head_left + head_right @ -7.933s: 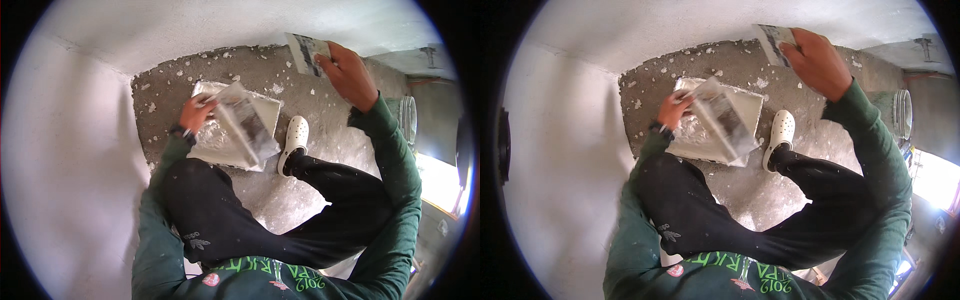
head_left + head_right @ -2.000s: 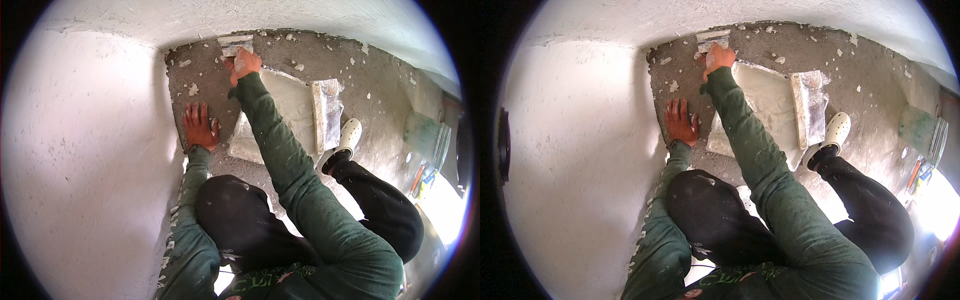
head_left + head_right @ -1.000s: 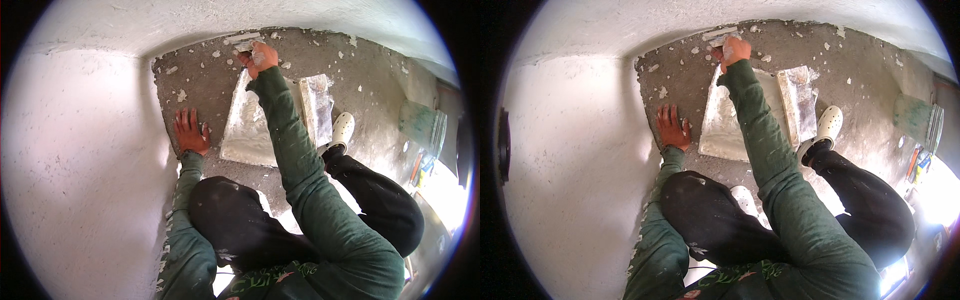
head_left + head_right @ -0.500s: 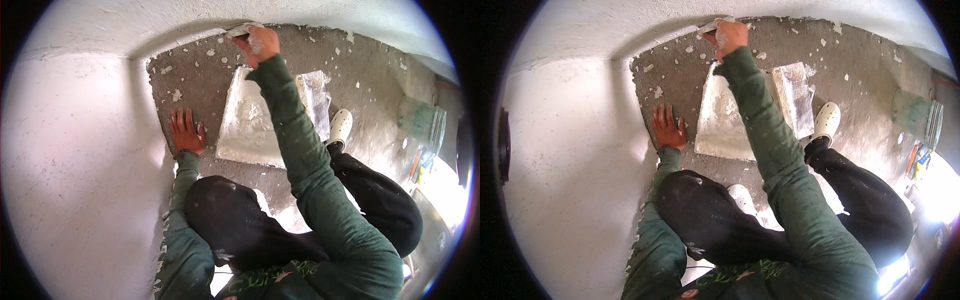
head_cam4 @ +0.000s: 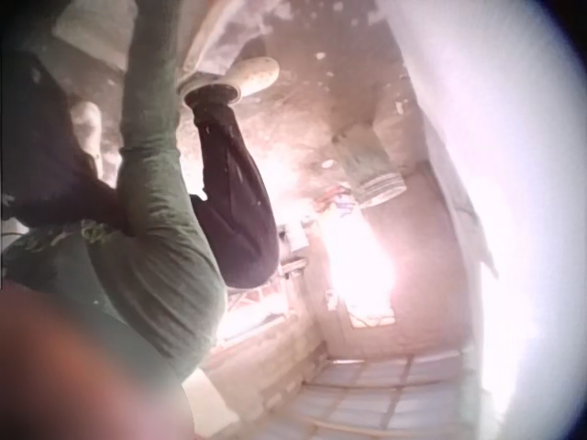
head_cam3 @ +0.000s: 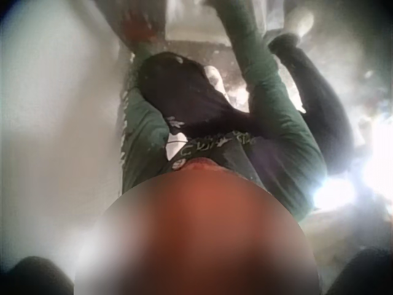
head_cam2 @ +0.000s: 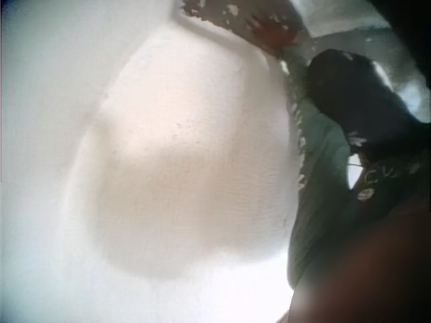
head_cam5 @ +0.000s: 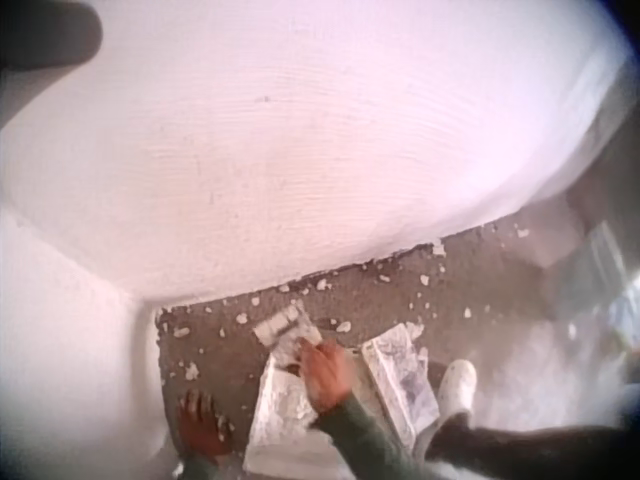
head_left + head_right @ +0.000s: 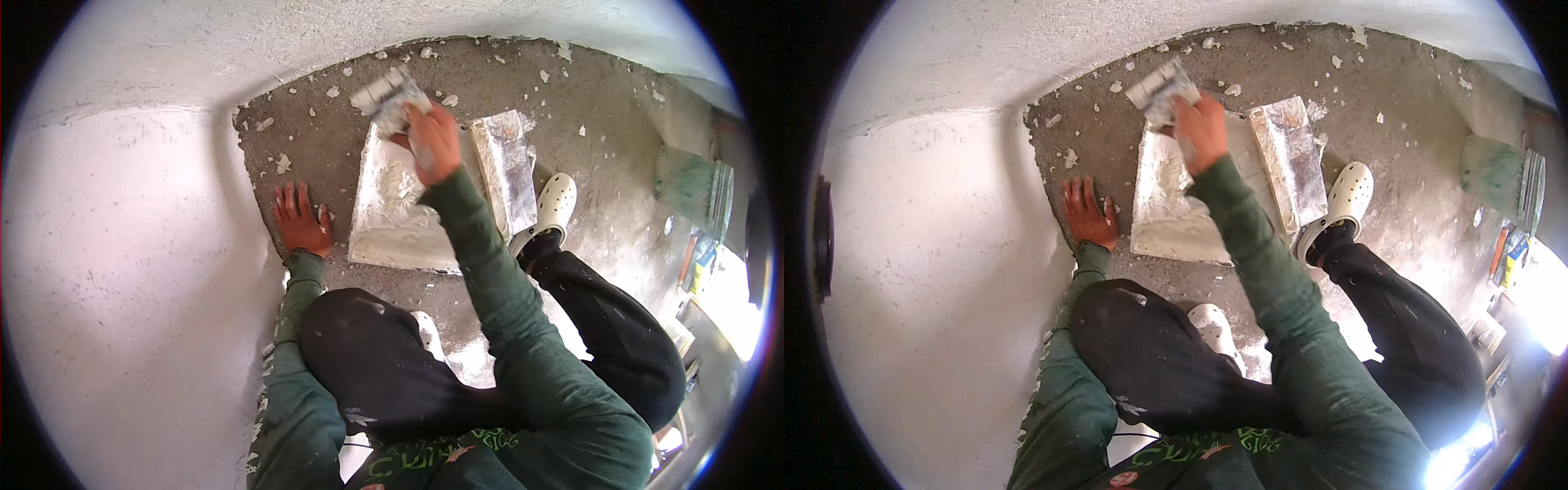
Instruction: The person scoops white plaster from a tray using a small trowel and applies it to the lower section of a wall. They repeatedly smooth the material along the wall-floor junction, working in small sections.
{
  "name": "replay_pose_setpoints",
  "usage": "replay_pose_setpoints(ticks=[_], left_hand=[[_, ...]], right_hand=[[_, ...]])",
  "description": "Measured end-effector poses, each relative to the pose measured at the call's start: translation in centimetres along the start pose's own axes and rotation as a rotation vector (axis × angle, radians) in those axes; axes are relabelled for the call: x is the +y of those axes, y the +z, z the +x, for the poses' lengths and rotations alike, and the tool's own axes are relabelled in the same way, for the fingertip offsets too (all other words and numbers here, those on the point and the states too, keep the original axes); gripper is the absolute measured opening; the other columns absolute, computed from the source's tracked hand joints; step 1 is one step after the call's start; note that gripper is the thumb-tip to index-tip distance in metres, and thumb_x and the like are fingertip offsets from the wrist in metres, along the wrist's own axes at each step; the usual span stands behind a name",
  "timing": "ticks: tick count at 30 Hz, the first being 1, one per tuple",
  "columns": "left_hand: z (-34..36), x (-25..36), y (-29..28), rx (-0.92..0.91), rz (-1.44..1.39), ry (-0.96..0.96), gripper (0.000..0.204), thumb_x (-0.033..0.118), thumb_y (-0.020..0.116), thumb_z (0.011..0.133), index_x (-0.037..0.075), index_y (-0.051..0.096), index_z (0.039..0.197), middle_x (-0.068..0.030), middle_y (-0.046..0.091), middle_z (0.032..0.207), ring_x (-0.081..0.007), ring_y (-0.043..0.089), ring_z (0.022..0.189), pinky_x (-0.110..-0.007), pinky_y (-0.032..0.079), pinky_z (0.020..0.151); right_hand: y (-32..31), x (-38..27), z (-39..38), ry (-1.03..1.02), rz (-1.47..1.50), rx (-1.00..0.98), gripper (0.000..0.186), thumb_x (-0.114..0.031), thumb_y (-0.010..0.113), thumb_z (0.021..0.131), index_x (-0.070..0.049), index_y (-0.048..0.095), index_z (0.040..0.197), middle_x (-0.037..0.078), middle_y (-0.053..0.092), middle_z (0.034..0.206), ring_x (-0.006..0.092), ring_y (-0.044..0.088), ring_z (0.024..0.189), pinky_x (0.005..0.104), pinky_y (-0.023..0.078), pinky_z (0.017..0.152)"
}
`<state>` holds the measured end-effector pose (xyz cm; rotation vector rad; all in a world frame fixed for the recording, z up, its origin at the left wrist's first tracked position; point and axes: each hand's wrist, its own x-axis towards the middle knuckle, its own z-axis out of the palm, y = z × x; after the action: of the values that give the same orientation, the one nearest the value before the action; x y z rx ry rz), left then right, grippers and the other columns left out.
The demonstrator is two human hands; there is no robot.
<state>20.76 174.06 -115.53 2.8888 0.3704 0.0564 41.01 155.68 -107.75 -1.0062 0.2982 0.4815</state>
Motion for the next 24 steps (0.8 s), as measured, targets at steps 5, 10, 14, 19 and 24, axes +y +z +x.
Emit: replay_pose_setpoints(ticks=[5,10,14,19,24], left_hand=[[1.2,2.5,0.8,0.005,-0.037,-0.005,0.062,0.029,0.055,0.084,0.006,0.034,0.137,-0.0193,0.031,0.14,-0.0394,0.02,0.136,-0.055,0.019,0.107],[1.0,0.7,-0.8,-0.012,-0.009,-0.012,0.062,0.025,0.056,0.083,0.005,0.033,0.137,-0.0204,0.032,0.139,-0.0407,0.023,0.134,-0.054,0.02,0.106],[1.4,-0.5,-1.0,-0.002,-0.028,-0.013,0.063,0.025,0.056,0.083,0.006,0.033,0.138,-0.0201,0.031,0.139,-0.0404,0.023,0.134,-0.055,0.019,0.107],[1.2,-4.6,-1.6,-0.009,0.015,-0.034,0.064,0.027,0.057,0.082,0.006,0.033,0.138,-0.0205,0.032,0.139,-0.0414,0.023,0.134,-0.056,0.019,0.107],[1.6,-3.8,-0.4,0.007,-0.038,-0.011,0.062,0.029,0.055,0.084,0.007,0.033,0.138,-0.0193,0.031,0.14,-0.0411,0.022,0.134,-0.056,0.019,0.107]], right_hand=[[-1.4,4.1,9.8,-0.416,-1.078,0.043,0.022,-0.025,0.065,0.081,-0.004,0.059,0.083,0.011,0.064,0.08,0.0288,0.063,0.078,0.0405,0.051,0.069],[3.1,3.7,11.4,-0.488,-1.615,0.058,0.033,-0.031,0.078,0.065,-0.007,0.057,0.065,0.014,0.061,0.067,0.0346,0.063,0.072,0.0394,0.047,0.061],[4.4,4.6,12.2,-0.525,-1.692,0.0,0.024,-0.024,0.072,0.073,-0.004,0.058,0.074,0.014,0.063,0.071,0.0339,0.064,0.07,0.0388,0.05,0.061],[10.9,5.8,7.3,-0.037,0.161,0.142,0.012,-0.006,0.051,0.086,0.004,0.054,0.093,0.013,0.06,0.085,0.0258,0.062,0.072,0.039,0.055,0.062],[9.0,11.4,8.0,-0.37,-0.827,0.171,0.027,-0.025,0.075,0.073,-0.005,0.059,0.081,0.011,0.06,0.069,0.0236,0.063,0.071,0.036,0.048,0.058]])
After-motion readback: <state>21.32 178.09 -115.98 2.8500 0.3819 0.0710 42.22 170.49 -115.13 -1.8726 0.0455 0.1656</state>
